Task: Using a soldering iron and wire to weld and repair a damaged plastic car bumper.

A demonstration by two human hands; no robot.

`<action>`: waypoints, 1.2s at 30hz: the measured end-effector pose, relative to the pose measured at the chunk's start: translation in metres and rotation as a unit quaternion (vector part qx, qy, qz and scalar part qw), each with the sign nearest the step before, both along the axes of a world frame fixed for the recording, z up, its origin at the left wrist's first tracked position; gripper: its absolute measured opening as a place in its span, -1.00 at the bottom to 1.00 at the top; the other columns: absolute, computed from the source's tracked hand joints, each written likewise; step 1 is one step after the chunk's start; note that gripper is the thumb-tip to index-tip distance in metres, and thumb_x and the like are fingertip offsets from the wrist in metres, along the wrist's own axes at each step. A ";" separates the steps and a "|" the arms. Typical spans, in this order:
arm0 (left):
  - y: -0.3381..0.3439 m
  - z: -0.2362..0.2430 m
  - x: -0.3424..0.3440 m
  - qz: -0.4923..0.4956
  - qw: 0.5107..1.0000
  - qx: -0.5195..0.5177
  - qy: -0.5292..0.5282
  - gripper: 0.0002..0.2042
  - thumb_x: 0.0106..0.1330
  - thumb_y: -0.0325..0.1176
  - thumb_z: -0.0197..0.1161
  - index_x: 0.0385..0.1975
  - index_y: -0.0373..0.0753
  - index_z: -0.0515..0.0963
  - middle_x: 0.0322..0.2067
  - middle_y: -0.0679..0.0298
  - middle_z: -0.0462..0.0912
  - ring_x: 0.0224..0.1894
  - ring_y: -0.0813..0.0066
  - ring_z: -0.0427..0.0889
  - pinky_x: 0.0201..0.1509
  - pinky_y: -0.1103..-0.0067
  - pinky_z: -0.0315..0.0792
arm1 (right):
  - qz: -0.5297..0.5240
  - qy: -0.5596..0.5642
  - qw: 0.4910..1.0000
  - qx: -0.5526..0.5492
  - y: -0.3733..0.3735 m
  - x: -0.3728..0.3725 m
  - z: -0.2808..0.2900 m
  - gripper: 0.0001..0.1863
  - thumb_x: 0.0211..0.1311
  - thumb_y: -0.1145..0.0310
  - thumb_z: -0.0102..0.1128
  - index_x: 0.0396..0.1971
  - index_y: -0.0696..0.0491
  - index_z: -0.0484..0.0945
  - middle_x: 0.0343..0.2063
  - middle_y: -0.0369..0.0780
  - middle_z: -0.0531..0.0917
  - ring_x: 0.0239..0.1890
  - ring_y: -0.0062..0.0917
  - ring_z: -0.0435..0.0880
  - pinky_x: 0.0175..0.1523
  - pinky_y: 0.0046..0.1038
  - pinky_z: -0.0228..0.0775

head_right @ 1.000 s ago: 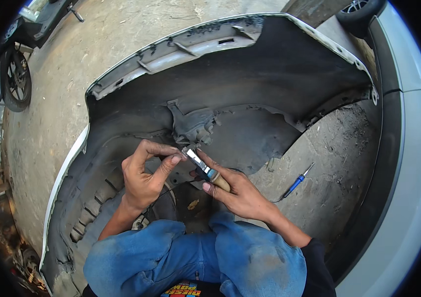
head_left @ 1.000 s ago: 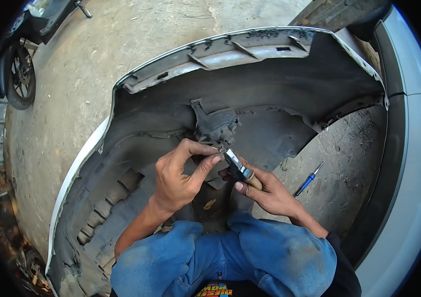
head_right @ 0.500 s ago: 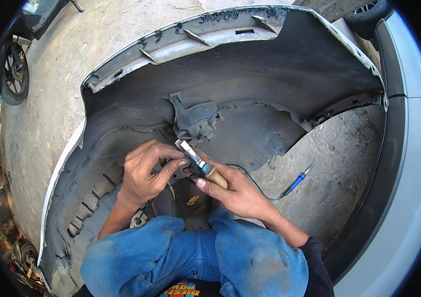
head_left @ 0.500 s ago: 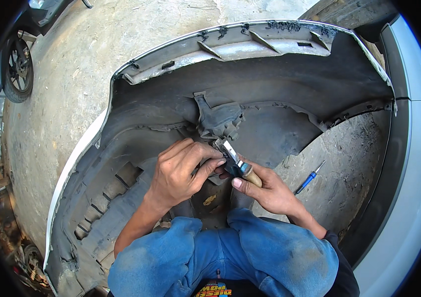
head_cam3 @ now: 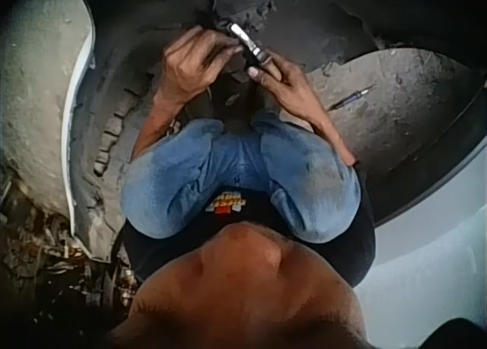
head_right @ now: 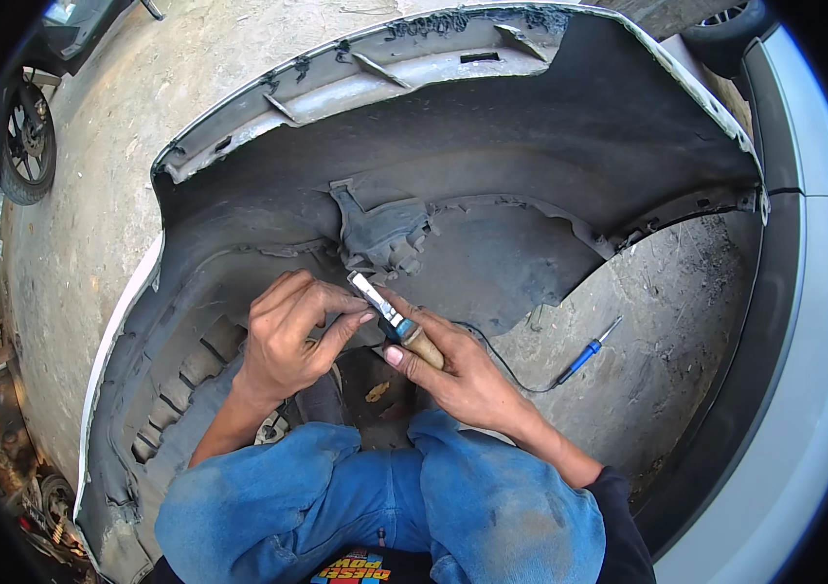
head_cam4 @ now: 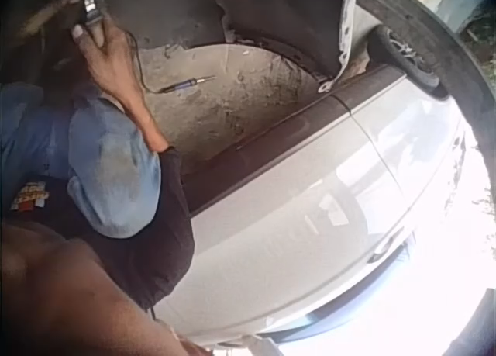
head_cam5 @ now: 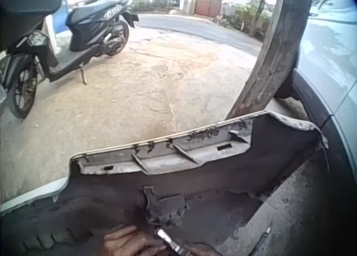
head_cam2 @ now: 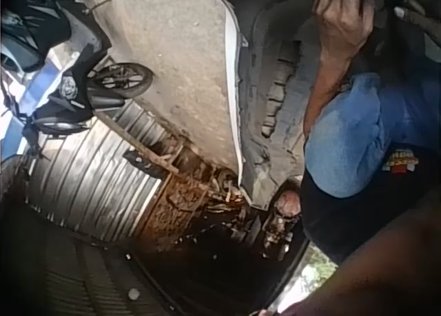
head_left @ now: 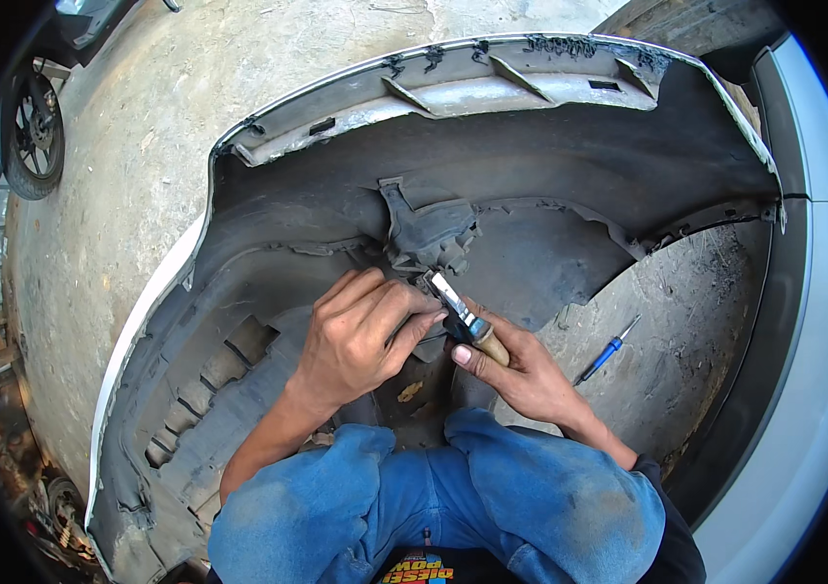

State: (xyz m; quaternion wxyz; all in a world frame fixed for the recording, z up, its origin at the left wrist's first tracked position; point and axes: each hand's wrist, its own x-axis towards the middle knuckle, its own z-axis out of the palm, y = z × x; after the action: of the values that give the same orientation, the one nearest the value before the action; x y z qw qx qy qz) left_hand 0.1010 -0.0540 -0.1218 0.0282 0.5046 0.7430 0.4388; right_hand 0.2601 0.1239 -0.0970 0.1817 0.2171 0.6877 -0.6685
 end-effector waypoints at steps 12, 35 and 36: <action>0.005 -0.006 0.004 0.000 1.000 0.020 0.016 -0.81 0.09 -0.54 0.58 -0.36 -0.27 0.67 -0.47 0.25 0.76 -0.41 0.31 0.68 -0.26 0.40 0.52 | -0.012 0.053 0.992 0.115 -0.005 -0.005 -0.004 -0.45 0.43 0.15 0.42 0.24 0.18 0.52 -0.18 0.05 0.77 -0.09 -0.16 0.82 0.02 -0.15 0.61; 0.024 -0.036 0.043 0.015 0.874 -0.195 -0.445 -0.85 0.47 -0.41 0.39 -0.20 -0.38 0.64 -0.31 0.14 0.86 -0.14 0.31 0.88 -0.06 0.45 0.65 | -0.098 0.051 0.961 0.254 -0.021 0.042 -0.098 -0.61 0.34 0.14 0.50 -0.25 0.20 0.61 -0.56 0.01 0.70 -0.49 -0.03 0.74 -0.34 -0.16 0.54; 0.024 -0.045 0.044 0.015 0.873 -0.198 -0.447 -0.85 0.47 -0.41 0.39 -0.20 -0.38 0.64 -0.31 0.14 0.86 -0.14 0.31 0.88 -0.06 0.45 0.65 | -0.105 0.060 0.967 0.224 -0.021 0.046 -0.098 -0.59 0.34 0.11 0.49 -0.30 0.20 0.60 -0.55 0.02 0.70 -0.50 -0.03 0.73 -0.35 -0.17 0.52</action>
State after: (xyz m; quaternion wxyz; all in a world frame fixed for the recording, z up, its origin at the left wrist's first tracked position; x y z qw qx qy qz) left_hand 0.1449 -0.0299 -0.1664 0.4495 0.2275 0.7301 0.4617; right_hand 0.3065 0.1027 -0.1949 0.0161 0.2829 0.8028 -0.5246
